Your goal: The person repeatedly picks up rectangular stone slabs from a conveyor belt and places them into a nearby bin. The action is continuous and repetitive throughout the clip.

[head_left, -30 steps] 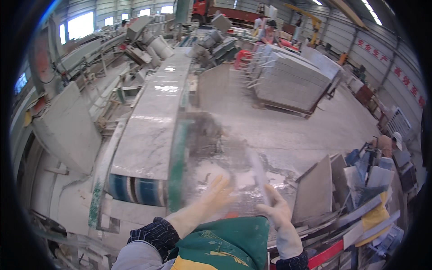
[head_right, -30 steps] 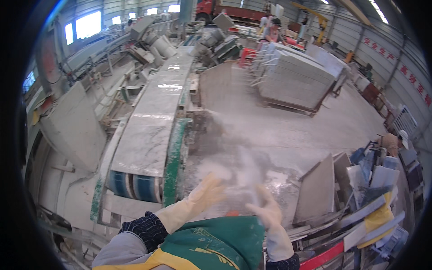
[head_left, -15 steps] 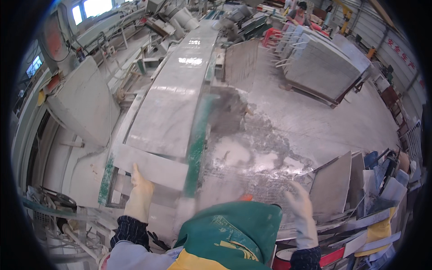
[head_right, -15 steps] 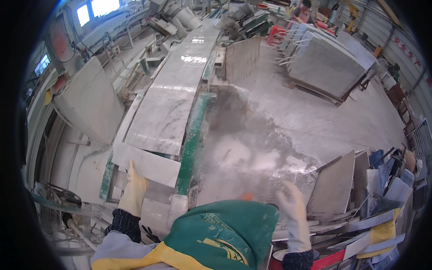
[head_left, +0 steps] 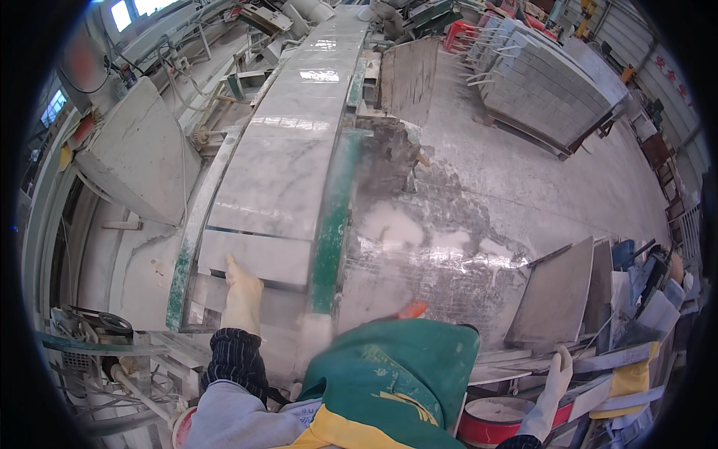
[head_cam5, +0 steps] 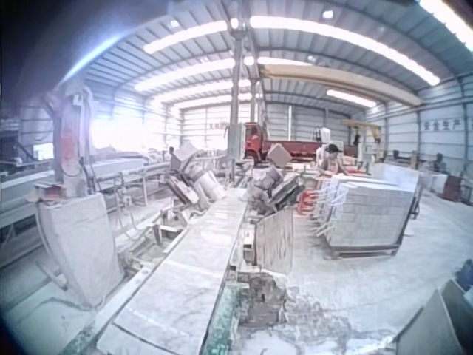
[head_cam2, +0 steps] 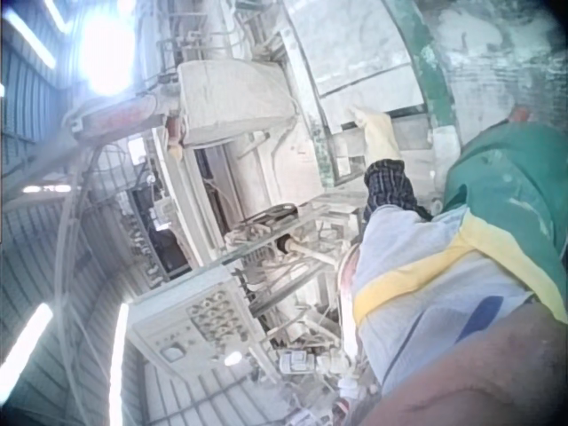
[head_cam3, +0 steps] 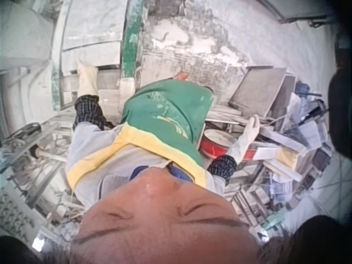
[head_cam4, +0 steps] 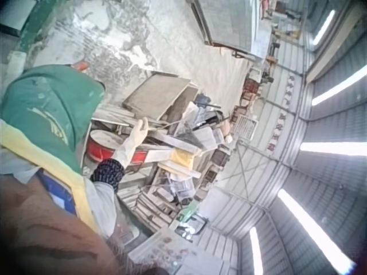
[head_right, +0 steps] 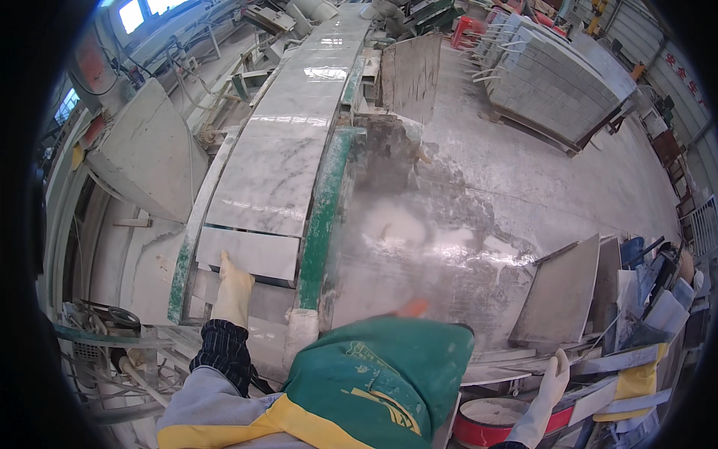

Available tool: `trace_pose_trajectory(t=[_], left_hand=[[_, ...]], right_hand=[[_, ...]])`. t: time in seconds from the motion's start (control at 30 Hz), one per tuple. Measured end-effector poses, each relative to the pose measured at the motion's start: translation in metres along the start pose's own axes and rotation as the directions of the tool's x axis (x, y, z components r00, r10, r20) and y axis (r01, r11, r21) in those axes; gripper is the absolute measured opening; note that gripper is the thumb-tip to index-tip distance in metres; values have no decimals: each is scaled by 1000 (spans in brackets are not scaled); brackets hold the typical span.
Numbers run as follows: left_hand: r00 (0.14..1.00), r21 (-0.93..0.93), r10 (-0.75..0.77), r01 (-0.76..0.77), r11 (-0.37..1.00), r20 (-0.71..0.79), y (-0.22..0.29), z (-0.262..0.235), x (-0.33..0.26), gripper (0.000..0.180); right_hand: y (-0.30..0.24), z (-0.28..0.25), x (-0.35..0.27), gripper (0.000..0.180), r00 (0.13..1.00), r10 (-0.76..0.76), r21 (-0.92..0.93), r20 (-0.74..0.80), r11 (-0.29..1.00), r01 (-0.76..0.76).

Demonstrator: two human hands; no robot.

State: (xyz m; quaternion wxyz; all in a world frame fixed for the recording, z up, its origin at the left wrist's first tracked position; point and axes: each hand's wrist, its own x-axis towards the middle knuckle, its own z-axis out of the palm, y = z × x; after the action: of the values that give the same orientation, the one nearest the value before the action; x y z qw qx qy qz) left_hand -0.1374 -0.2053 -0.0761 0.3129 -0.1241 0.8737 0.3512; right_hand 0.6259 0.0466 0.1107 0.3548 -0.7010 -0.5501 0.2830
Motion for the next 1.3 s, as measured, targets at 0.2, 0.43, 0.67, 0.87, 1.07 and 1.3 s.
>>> trace_pose_trajectory(t=[0.2, 0.43, 0.67, 0.87, 1.07, 1.3], left_hand=[[990, -654, -134, 127, 745, 40, 19, 2, 5, 61], [997, -198, -72, 66, 978, -25, 37, 2, -10, 71], [963, -888, -225, -29, 459, -148, 62, 10, -48, 63], [978, -630, -99, -39, 776, -184, 58, 2, -33, 60], [957, -695, 276, -257, 672, -87, 29, -21, -45, 58], [760, 461, 641, -535, 708, -102, 31, -37, -110, 76]], right_hand=[[-6, 5, 0, 38, 999, -2, -19, -32, 1000, 1], [6, 1, -2, 37, 999, 15, -35, -45, 999, -16], [46, -16, 1, 35, 998, 12, -61, -66, 998, -16], [74, -34, -16, 37, 995, 52, -103, -89, 993, -61], [120, -79, -24, 37, 939, -140, -445, -314, 895, -16], [187, -142, -8, 52, 821, -61, -681, -568, 594, -428]])
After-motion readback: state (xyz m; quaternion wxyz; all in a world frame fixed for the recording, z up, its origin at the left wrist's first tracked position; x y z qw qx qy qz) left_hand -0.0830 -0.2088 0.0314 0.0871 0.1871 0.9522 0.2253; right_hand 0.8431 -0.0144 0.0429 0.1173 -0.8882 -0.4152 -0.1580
